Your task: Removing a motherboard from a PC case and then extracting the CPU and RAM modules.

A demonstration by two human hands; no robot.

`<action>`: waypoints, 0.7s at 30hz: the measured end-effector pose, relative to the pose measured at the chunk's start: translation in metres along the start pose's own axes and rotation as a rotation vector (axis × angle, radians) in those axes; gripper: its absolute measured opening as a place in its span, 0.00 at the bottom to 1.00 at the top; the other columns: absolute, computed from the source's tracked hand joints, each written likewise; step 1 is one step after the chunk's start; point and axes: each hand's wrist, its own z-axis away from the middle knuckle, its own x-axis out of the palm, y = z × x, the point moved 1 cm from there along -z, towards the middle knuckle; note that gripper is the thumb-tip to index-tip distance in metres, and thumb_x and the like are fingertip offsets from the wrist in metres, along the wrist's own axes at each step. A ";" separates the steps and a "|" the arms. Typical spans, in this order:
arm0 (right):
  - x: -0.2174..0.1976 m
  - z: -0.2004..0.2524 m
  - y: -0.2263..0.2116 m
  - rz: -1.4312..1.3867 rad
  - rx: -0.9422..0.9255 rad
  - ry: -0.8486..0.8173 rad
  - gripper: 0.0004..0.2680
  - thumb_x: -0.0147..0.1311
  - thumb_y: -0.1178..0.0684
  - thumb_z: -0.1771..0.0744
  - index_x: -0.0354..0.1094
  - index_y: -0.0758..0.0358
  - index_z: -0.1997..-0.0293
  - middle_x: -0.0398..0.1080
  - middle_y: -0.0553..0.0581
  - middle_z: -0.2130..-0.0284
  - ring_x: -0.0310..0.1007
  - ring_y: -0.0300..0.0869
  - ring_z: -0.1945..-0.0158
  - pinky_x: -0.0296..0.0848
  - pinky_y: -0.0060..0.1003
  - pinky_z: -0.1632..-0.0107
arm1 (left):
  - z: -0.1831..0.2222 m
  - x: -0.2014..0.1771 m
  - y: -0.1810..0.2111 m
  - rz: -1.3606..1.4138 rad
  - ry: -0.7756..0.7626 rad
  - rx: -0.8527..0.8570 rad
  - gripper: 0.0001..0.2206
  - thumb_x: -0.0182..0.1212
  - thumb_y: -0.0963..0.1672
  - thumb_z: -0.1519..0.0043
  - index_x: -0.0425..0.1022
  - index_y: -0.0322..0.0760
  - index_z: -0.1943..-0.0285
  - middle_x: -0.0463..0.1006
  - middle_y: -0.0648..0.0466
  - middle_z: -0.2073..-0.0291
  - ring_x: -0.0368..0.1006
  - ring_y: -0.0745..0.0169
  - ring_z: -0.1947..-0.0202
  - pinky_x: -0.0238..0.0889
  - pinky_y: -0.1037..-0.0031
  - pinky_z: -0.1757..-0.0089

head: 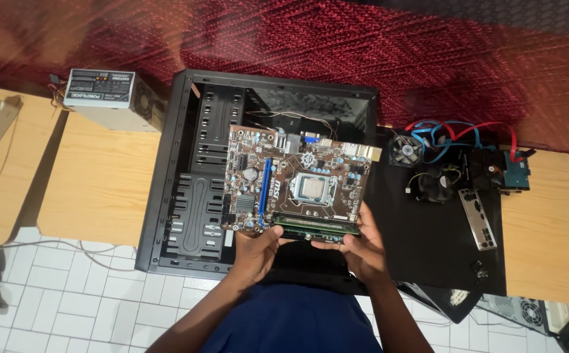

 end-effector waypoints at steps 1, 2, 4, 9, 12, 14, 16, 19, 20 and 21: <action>-0.001 0.000 0.001 -0.017 -0.004 -0.007 0.32 0.55 0.56 0.35 0.36 0.60 0.24 0.60 0.72 0.36 0.71 0.72 0.43 0.77 0.69 0.50 | 0.000 0.000 -0.001 0.014 -0.009 0.001 0.18 0.64 0.30 0.48 0.75 0.27 0.48 0.82 0.40 0.57 0.81 0.37 0.62 0.80 0.45 0.63; -0.002 0.000 0.001 -0.035 -0.011 -0.011 0.31 0.55 0.57 0.35 0.37 0.60 0.24 0.60 0.72 0.36 0.71 0.72 0.43 0.78 0.68 0.50 | 0.000 0.000 -0.002 0.027 -0.021 0.000 0.19 0.65 0.30 0.49 0.76 0.27 0.48 0.82 0.40 0.57 0.81 0.36 0.62 0.80 0.45 0.63; 0.001 -0.001 -0.001 -0.048 -0.014 -0.018 0.32 0.55 0.57 0.35 0.36 0.60 0.24 0.60 0.73 0.36 0.71 0.72 0.43 0.78 0.68 0.50 | -0.001 -0.006 -0.007 0.026 -0.029 -0.004 0.19 0.65 0.30 0.49 0.76 0.28 0.48 0.82 0.40 0.57 0.81 0.34 0.61 0.79 0.43 0.62; -0.002 0.001 -0.001 -0.096 -0.019 -0.051 0.32 0.55 0.60 0.35 0.36 0.59 0.23 0.59 0.78 0.36 0.69 0.74 0.42 0.77 0.69 0.49 | -0.002 -0.002 -0.006 0.029 -0.035 -0.005 0.19 0.64 0.30 0.49 0.75 0.28 0.48 0.82 0.40 0.57 0.80 0.35 0.60 0.78 0.41 0.60; -0.002 0.001 -0.003 -0.106 -0.029 -0.061 0.34 0.57 0.62 0.36 0.36 0.58 0.23 0.59 0.80 0.36 0.69 0.74 0.42 0.77 0.68 0.49 | 0.001 0.009 0.001 0.055 -0.061 -0.029 0.18 0.63 0.30 0.48 0.76 0.29 0.50 0.82 0.39 0.57 0.80 0.30 0.61 0.78 0.37 0.62; -0.005 0.001 -0.003 -0.100 -0.031 -0.067 0.35 0.58 0.62 0.36 0.35 0.58 0.23 0.59 0.81 0.37 0.69 0.74 0.42 0.78 0.68 0.49 | 0.011 0.032 0.021 0.049 -0.081 -0.045 0.16 0.63 0.31 0.47 0.79 0.33 0.52 0.84 0.43 0.57 0.80 0.30 0.60 0.78 0.38 0.62; -0.002 0.000 -0.003 -0.103 -0.036 -0.059 0.34 0.57 0.62 0.36 0.36 0.59 0.23 0.60 0.81 0.38 0.70 0.73 0.43 0.78 0.68 0.49 | 0.015 0.060 0.037 0.054 -0.089 -0.052 0.16 0.62 0.31 0.46 0.79 0.33 0.51 0.83 0.42 0.57 0.80 0.30 0.59 0.78 0.38 0.62; 0.003 -0.002 -0.006 -0.096 -0.034 -0.050 0.33 0.57 0.62 0.36 0.36 0.59 0.23 0.61 0.82 0.38 0.71 0.72 0.43 0.79 0.67 0.49 | 0.018 0.075 0.046 0.067 -0.100 -0.060 0.16 0.61 0.31 0.46 0.79 0.32 0.51 0.83 0.40 0.56 0.80 0.29 0.59 0.78 0.37 0.61; 0.005 -0.003 -0.006 -0.089 -0.029 -0.048 0.33 0.57 0.62 0.36 0.37 0.60 0.23 0.61 0.82 0.38 0.71 0.72 0.43 0.79 0.67 0.49 | 0.018 0.076 0.048 0.073 -0.104 -0.061 0.16 0.60 0.31 0.46 0.79 0.32 0.51 0.82 0.38 0.55 0.79 0.28 0.60 0.77 0.35 0.60; 0.003 -0.003 -0.004 -0.089 -0.028 -0.048 0.33 0.57 0.62 0.36 0.37 0.60 0.23 0.61 0.82 0.38 0.71 0.72 0.43 0.79 0.67 0.49 | 0.019 0.078 0.051 0.073 -0.103 -0.060 0.16 0.60 0.31 0.46 0.79 0.32 0.51 0.82 0.38 0.55 0.79 0.28 0.60 0.77 0.35 0.60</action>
